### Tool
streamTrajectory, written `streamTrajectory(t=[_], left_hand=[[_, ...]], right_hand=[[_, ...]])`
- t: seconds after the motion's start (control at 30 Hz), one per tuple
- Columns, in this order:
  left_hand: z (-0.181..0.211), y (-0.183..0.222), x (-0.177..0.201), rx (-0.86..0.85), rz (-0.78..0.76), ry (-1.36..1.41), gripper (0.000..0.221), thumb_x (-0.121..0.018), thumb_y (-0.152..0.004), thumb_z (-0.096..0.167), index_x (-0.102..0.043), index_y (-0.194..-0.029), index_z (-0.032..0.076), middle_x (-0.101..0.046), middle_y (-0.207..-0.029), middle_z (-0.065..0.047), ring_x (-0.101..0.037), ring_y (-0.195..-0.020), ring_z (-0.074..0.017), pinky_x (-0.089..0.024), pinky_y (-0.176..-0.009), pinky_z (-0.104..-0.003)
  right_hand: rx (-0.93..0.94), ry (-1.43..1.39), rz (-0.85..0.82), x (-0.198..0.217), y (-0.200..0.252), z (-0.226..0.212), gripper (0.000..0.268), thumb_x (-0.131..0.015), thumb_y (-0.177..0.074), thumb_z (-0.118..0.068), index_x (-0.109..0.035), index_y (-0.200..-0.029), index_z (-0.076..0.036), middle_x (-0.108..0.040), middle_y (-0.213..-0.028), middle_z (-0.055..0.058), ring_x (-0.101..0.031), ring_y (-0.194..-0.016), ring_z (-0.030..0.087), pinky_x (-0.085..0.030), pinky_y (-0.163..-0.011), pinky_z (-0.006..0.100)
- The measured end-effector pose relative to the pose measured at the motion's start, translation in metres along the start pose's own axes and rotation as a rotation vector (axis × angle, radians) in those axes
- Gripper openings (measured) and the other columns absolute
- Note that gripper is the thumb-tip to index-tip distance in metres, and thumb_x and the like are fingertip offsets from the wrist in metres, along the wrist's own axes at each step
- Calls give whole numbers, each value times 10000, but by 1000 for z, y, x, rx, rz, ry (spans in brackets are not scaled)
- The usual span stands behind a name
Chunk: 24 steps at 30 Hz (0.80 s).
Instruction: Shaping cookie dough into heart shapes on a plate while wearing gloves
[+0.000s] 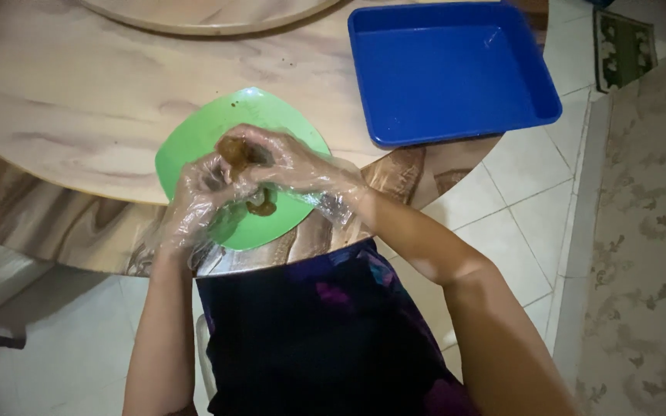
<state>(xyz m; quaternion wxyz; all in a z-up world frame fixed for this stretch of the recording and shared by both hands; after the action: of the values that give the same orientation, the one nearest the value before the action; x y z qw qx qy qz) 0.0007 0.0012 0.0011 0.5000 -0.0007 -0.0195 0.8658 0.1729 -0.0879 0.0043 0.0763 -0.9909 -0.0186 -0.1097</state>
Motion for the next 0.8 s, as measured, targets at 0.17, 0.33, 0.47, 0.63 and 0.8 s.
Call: streamTrajectory(t=[0.17,0.33,0.47,0.63,0.8], left_hand=[[51,9,-21,58,23,137,285,-833,-804,106,-640,-1008,52,-717,-921,-129,-714,-781,-242,-606,-684,-365],[22,3,-6,7,23,70,377,-799,-817,39,-551,-1099,17,-636,-949,-140,-668,-815,-289,-574,-740,-409],[28,2,-12,56,82,-73,388,-756,-806,-63,-535,-1117,2,-581,-900,-117,-644,-732,-272,-546,-635,-371],[-17,-10,4,-19,117,-68,331,-749,-800,-43,-546,-1060,-16,-559,-774,-106,-594,-532,-210,-474,-395,-326],[9,-6,-1,-48,104,-214,306,-737,-831,-47,-568,-1087,-35,-638,-911,-192,-680,-736,-322,-559,-588,-417]], right_hand=[[165,-64,18,2,-8,19,535,-739,-940,-69,-513,-1411,-185,-600,-1320,206,-546,-1301,433,-368,-1163,635],[225,-28,89,7,-11,25,571,-765,-950,-60,-477,-1427,-184,-592,-1322,199,-555,-1297,422,-374,-1151,645],[231,-46,122,-1,2,-20,664,-814,-921,-62,-450,-1458,-200,-599,-1306,229,-552,-1300,432,-411,-1139,663],[233,-15,186,4,-6,3,522,-815,-907,-113,-548,-1350,-183,-616,-1293,184,-583,-1262,423,-451,-1101,631],[266,-96,240,1,-6,11,438,-784,-925,-126,-555,-1293,-188,-596,-1255,138,-571,-1264,360,-439,-1096,617]])
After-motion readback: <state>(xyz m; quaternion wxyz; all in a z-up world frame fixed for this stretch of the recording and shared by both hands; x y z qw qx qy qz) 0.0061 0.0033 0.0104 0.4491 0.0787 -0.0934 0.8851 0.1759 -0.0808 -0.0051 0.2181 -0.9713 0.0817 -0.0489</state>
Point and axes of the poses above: each hand's wrist, its own y-axis away from the middle knuckle, its own x-axis out of the back of the hand, z = x × y, the point moved 1 cm from there along -y, towards the middle knuckle
